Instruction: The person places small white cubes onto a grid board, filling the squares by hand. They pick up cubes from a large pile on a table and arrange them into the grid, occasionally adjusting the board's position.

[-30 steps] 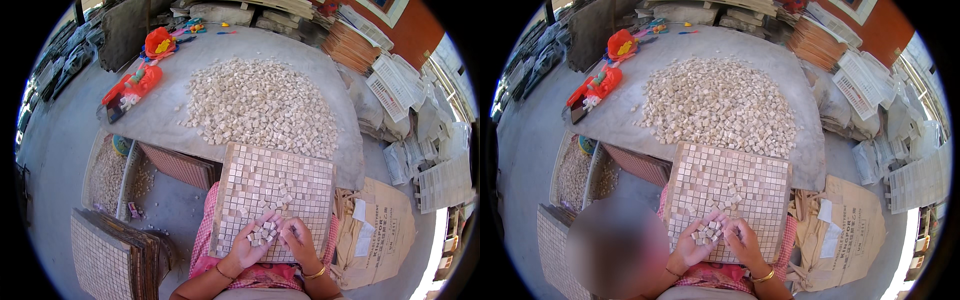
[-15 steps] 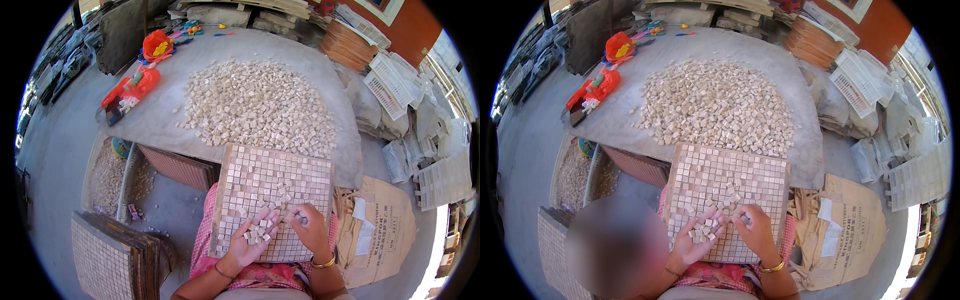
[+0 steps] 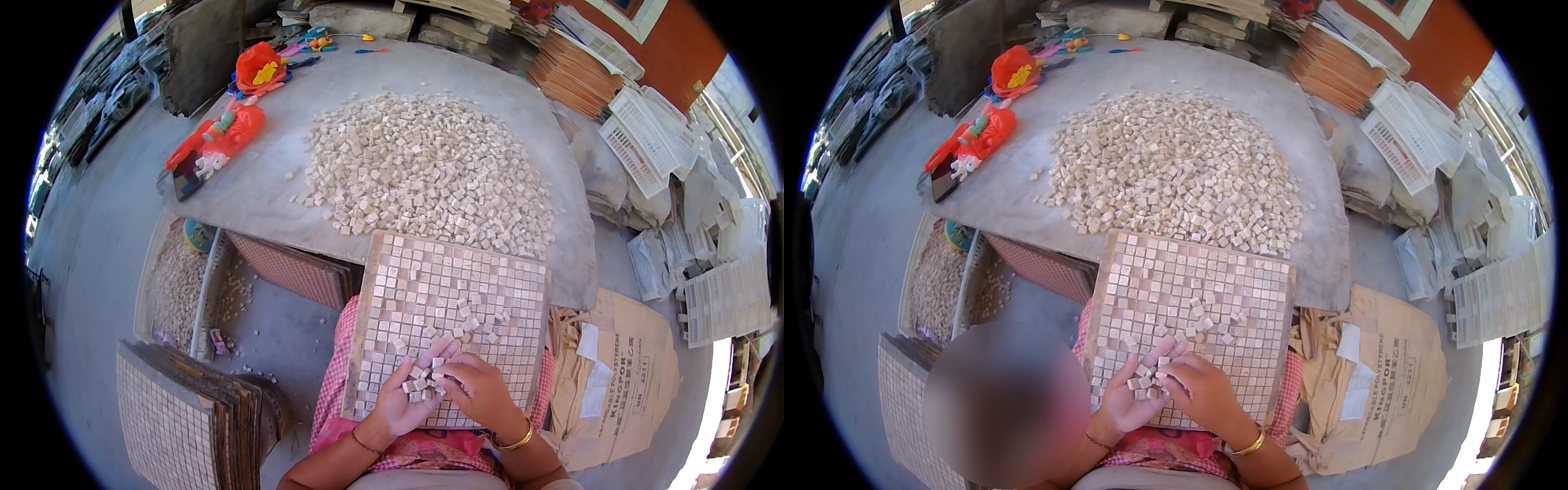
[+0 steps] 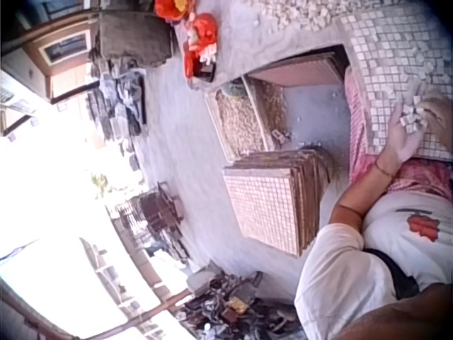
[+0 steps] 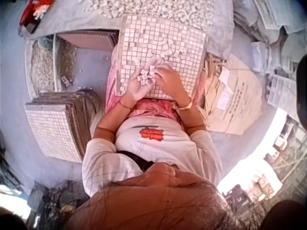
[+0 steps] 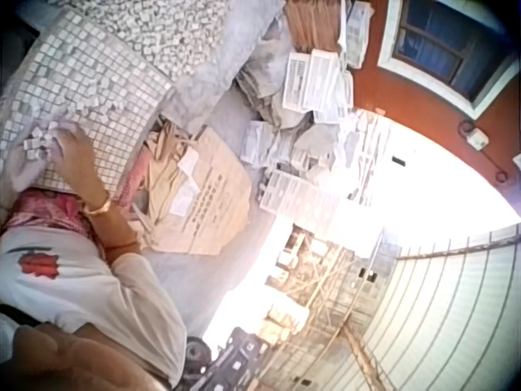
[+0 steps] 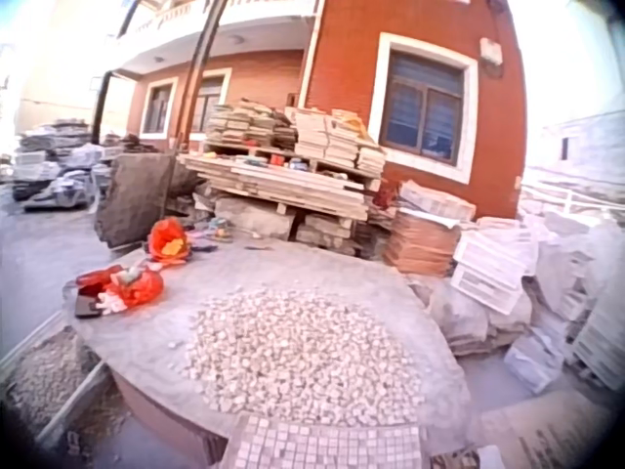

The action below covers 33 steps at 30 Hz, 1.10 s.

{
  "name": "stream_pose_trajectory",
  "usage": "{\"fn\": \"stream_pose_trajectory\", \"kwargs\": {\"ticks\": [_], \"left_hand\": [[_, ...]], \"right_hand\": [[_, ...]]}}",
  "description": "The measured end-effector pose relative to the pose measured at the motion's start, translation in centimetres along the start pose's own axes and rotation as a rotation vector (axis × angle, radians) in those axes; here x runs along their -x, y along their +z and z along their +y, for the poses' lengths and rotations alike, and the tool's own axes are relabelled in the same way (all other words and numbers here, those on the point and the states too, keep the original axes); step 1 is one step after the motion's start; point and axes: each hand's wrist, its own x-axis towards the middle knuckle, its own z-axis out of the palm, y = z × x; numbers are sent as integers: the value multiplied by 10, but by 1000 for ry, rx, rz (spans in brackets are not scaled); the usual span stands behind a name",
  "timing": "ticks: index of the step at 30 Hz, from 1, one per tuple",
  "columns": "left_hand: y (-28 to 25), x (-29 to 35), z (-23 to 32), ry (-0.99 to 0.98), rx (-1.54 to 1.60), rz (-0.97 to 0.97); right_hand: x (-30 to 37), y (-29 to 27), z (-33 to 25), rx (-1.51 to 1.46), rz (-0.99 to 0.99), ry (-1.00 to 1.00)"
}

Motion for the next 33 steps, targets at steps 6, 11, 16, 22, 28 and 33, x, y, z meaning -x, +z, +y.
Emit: {"fn": "stream_pose_trajectory", "kwargs": {"ticks": [6,11,16,22,28,33], "left_hand": [[-2,-3,-2,-5,113,-46],[-3,-1,1,-19,65,-30],[-2,-1,-2,-49,17,-9],[0,2,1,-66,-29,40],[2,-1,-2,-75,15,7],[-14,1,-2,-97,68,-48]], "right_hand": [[-23,-41,-2,356,508,6],[-7,-34,-15,30,95,25],[-1,7,-13,140,-14,-216],[-5,-11,-17,-159,99,37],[-3,-28,-7,-528,121,313],[-9,-19,-5,-50,33,91]]}}
